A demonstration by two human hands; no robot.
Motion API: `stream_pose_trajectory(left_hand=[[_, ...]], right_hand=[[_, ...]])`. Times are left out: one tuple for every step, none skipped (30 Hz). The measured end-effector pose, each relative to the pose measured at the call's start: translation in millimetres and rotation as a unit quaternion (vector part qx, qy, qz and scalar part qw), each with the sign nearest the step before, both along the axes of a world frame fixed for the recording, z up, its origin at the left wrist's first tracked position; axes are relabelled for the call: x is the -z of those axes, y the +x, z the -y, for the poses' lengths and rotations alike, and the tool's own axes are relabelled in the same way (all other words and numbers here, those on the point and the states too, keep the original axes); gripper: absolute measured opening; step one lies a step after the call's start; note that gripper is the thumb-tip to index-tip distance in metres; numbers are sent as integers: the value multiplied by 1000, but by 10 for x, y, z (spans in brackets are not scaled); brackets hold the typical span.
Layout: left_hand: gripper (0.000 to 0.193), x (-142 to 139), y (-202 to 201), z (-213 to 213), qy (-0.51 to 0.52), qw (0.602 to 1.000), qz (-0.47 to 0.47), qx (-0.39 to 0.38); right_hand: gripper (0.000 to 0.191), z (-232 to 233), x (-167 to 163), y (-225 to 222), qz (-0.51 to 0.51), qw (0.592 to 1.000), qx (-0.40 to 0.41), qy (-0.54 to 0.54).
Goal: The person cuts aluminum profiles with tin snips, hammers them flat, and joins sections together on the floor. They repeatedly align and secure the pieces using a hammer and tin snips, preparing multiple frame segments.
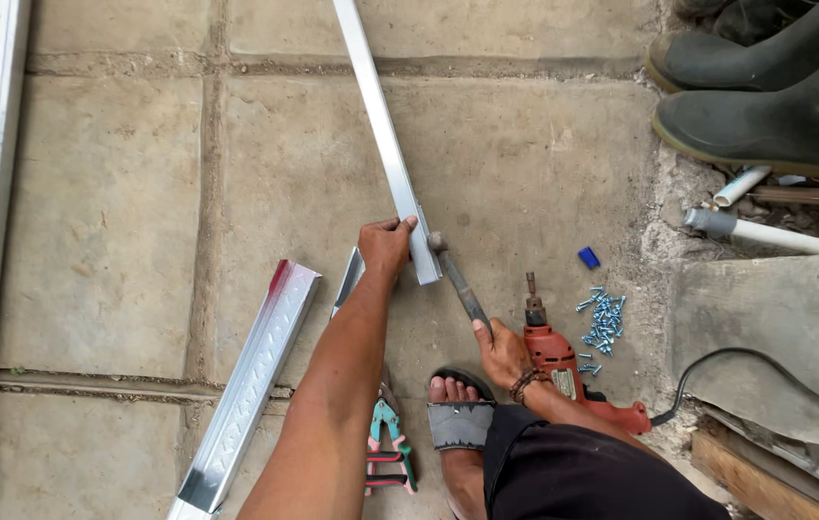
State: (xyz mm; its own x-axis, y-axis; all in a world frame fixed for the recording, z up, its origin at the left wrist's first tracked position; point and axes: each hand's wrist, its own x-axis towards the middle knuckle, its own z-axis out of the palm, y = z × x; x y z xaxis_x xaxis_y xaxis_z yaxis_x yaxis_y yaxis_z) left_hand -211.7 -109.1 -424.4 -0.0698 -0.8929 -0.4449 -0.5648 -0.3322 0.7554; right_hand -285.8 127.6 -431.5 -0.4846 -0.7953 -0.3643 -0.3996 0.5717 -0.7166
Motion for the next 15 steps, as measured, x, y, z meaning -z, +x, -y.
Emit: stream_pose_trajectory(left_hand=[[37, -22, -5, 13, -14, 1000, 17, 2], [37, -36, -10, 16, 5, 1000, -9, -6], [36, -50, -11, 8, 27, 999, -35, -15], [36, -69, -12, 8, 48, 996, -63, -29], [36, -92, -8, 6, 50, 997, -49, -23], [35, -114, 3, -4, 53, 998, -34, -15], [35, -136, -12, 9, 51, 998, -25, -9], [35, -158, -27, 28, 56, 998, -25, -15], [34, -175, -27, 27, 60, 998, -24, -22], [34, -177, -34, 24, 67, 997, -21, -27], [34, -172, -37, 31, 57, 997, -35, -29], [34, -157, -42, 32, 53, 997, -47, -31], [34, -132, -36, 21, 53, 996, -57, -34], [34, -107, -26, 9, 65, 996, -58, -36], [34, -91, -18, 19, 73, 995, -60, -39]], right_hand=[[55, 22, 2, 5, 17, 1000, -5, 2], [55, 36, -7, 8, 38, 999, 19, -25], [55, 52, -20, 9, 58, 996, 42, -49], [55, 71, -31, 10, 76, 992, 62, -75], [53, 92, -40, 3, 66, 994, 57, -60], [51, 106, -56, 7, 56, 996, 54, -43], [50, 127, -71, -9, 41, 997, 49, -32], [50, 159, -84, -26, 8, 999, 28, -20], [50, 177, -99, -36, -25, 1000, 8, -8], [51, 188, -107, -49, -55, 998, -10, 8], [51, 196, -109, -48, -33, 999, 7, -4], [52, 194, -105, -52, -9, 1000, 23, -10], [52, 188, -96, -42, 15, 999, 40, -11], [51, 177, -89, -32, 18, 999, 40, -22], [51, 180, -81, -26, 20, 998, 41, -38]])
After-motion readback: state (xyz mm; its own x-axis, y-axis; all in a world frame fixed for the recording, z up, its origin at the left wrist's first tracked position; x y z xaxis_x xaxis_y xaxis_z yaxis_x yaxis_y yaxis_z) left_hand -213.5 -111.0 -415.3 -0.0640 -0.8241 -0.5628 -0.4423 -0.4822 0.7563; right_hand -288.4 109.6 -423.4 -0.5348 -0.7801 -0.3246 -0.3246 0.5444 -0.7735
